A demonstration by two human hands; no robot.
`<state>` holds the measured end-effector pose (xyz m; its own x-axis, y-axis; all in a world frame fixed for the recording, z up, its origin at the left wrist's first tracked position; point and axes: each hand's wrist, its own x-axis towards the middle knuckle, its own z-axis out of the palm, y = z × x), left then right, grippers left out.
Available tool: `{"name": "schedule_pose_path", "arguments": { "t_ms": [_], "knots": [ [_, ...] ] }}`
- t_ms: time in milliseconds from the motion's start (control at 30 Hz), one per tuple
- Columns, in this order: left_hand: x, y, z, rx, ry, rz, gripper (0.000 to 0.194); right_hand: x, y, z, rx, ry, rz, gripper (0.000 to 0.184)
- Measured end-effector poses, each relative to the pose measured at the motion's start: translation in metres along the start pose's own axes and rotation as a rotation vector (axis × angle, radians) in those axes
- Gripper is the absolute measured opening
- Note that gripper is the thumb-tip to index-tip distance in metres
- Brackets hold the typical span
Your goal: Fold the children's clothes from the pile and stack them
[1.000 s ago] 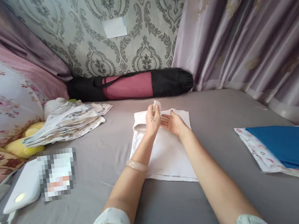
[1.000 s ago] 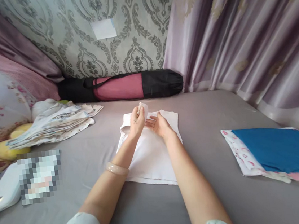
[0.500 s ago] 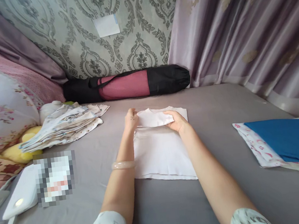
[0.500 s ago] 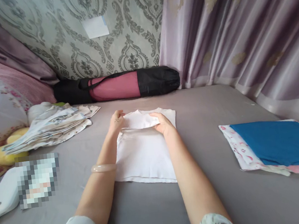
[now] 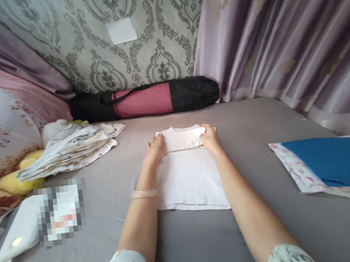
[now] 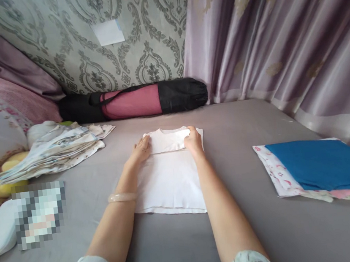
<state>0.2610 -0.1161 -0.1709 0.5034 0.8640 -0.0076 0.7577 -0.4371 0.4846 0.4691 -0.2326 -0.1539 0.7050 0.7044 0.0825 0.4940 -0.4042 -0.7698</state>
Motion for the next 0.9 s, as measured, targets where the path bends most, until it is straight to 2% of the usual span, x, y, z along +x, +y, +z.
{"name": "schedule_pose_path", "arguments": {
  "t_ms": [133, 233, 367, 467, 600, 733, 900],
  "knots": [
    [-0.003, 0.000, -0.002, 0.070, -0.056, -0.018, 0.056, -0.012, -0.005, -0.004, -0.187, -0.013, -0.080, 0.059],
    [-0.008, 0.002, -0.007, 0.113, -0.065, -0.010, 0.059, -0.019, -0.010, -0.005, -0.274, 0.023, -0.143, 0.059],
    [-0.015, 0.018, -0.016, 0.236, -0.012, -0.006, 0.065, -0.026, -0.019, 0.001, -0.359, 0.061, -0.247, 0.053],
    [-0.019, 0.041, -0.015, 0.300, 0.071, 0.088, 0.063, -0.035, -0.029, 0.012, -0.389, -0.048, -0.355, 0.053],
    [-0.020, 0.064, 0.003, 0.276, 0.015, 0.273, 0.055, -0.047, -0.035, 0.026, -0.445, -0.222, -0.452, 0.056],
    [-0.019, 0.058, 0.019, 0.299, -0.031, 0.230, 0.056, -0.051, -0.030, 0.030, -0.519, -0.293, -0.429, 0.056],
    [-0.018, 0.047, 0.022, 0.332, -0.041, 0.198, 0.057, -0.051, -0.027, 0.031, -0.599, -0.293, -0.412, 0.055]
  ]
}}
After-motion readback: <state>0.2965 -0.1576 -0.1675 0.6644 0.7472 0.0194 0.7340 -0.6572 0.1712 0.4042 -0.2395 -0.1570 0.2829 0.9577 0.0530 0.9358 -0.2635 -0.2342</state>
